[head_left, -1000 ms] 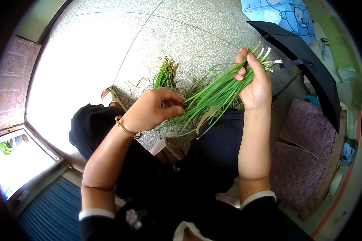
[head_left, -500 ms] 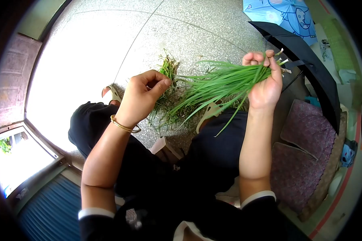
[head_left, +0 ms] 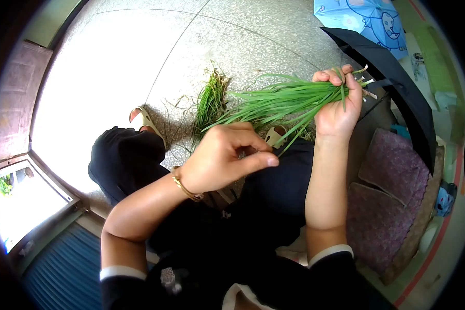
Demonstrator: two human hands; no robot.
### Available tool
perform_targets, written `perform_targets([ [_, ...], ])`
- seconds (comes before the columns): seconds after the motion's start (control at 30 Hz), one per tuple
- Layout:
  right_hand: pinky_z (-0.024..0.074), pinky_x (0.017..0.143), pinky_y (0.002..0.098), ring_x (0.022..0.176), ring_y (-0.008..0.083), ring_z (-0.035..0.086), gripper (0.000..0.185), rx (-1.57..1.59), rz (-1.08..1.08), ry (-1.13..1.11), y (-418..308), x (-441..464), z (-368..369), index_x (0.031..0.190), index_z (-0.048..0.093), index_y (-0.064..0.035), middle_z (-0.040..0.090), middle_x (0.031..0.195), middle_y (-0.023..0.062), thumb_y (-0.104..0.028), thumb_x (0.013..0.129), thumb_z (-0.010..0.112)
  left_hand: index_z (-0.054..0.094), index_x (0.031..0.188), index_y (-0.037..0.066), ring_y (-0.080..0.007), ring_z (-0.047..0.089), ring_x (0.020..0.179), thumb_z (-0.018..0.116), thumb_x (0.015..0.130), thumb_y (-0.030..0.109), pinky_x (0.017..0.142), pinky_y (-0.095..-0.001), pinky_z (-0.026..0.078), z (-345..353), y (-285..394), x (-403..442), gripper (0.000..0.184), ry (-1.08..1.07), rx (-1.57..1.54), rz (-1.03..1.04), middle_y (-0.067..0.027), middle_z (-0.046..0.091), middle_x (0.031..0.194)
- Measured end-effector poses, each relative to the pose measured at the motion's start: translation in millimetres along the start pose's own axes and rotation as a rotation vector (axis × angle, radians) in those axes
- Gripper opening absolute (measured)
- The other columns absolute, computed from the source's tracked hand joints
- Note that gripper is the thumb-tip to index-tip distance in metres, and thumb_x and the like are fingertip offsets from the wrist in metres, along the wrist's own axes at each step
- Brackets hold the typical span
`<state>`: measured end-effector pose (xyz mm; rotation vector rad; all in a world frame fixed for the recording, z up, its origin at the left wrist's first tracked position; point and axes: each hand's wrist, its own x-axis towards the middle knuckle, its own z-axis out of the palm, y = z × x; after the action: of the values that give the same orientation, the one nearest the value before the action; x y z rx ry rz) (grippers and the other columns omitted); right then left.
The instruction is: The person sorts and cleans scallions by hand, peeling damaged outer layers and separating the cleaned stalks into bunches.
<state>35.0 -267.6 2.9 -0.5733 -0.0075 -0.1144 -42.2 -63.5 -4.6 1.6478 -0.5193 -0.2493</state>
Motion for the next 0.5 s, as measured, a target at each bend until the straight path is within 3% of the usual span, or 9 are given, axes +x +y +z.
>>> perform_targets([
  [0.03, 0.0390, 0.071, 0.0314, 0.065, 0.0116, 0.043, 0.008, -0.027, -0.021, 0.009, 3, 0, 2, 0.088, 0.046, -0.0060, 0.039, 0.067, -0.0005, -0.011, 0.081, 0.048, 0.066, 0.079, 0.002, -0.0122, 0.050, 0.056, 0.069, 0.073, 0.013, 0.051, -0.0243, 0.040, 1, 3, 0, 0.013, -0.057, 0.033, -0.038, -0.0041, 0.055, 0.064],
  [0.2, 0.0371, 0.066, 0.0290, 0.060, 0.0098, 0.040, 0.007, -0.010, -0.005, 0.019, 8, 1, 10, 0.085, 0.046, -0.0070, 0.038, 0.065, -0.0013, -0.013, 0.083, 0.046, 0.063, 0.075, 0.001, -0.0098, 0.051, 0.058, 0.065, 0.073, 0.005, 0.051, -0.0233, 0.040, 6, -1, 1, 0.006, -0.045, -0.038, -0.098, -0.0036, 0.055, 0.066],
  [0.27, 0.0362, 0.063, 0.0270, 0.056, 0.0085, 0.038, 0.007, 0.012, 0.002, 0.071, 7, 1, 10, 0.083, 0.047, -0.0076, 0.037, 0.064, -0.0020, -0.014, 0.084, 0.045, 0.059, 0.073, 0.000, -0.0066, 0.049, 0.060, 0.062, 0.073, 0.002, 0.052, -0.0213, 0.039, 6, 1, 1, 0.003, -0.035, -0.114, -0.234, -0.0021, 0.054, 0.066],
  [0.33, 0.0318, 0.053, 0.0223, 0.047, 0.0056, 0.031, 0.021, 0.156, 0.127, -0.078, 3, 1, 4, 0.075, 0.045, -0.0102, 0.033, 0.060, -0.0039, -0.026, 0.088, 0.046, 0.057, 0.073, 0.000, -0.0056, 0.049, 0.061, 0.060, 0.074, 0.001, 0.052, -0.0203, 0.039, 4, -2, 0, 0.003, -0.002, -0.074, -0.223, -0.0013, 0.054, 0.066],
  [0.37, 0.0318, 0.053, 0.0223, 0.047, 0.0056, 0.031, 0.021, 0.157, 0.129, -0.080, 2, 1, 2, 0.075, 0.045, -0.0102, 0.033, 0.060, -0.0039, -0.026, 0.088, 0.046, 0.056, 0.073, 0.001, -0.0045, 0.048, 0.061, 0.058, 0.074, 0.000, 0.053, -0.0193, 0.039, 3, -5, 0, 0.002, 0.027, -0.033, -0.211, -0.0005, 0.054, 0.067],
  [0.47, 0.0232, 0.043, 0.0190, 0.040, 0.0043, 0.023, 0.041, 0.164, 0.130, -0.102, -3, -3, 9, 0.066, 0.037, -0.0137, 0.029, 0.056, -0.0051, -0.049, 0.086, 0.044, 0.052, 0.071, 0.002, -0.0055, 0.044, 0.059, 0.053, 0.075, 0.001, 0.053, -0.0201, 0.038, -3, -19, 2, 0.005, 0.308, -0.388, -0.164, 0.0012, 0.052, 0.066],
  [0.5, 0.0232, 0.043, 0.0190, 0.040, 0.0043, 0.023, 0.041, 0.165, 0.130, -0.104, -6, -2, 8, 0.066, 0.037, -0.0137, 0.029, 0.056, -0.0051, -0.049, 0.086, 0.044, 0.051, 0.072, 0.003, -0.0051, 0.044, 0.061, 0.052, 0.076, 0.000, 0.055, -0.0196, 0.038, -14, -19, 3, 0.006, 0.382, -0.433, -0.123, 0.0018, 0.052, 0.067],
])
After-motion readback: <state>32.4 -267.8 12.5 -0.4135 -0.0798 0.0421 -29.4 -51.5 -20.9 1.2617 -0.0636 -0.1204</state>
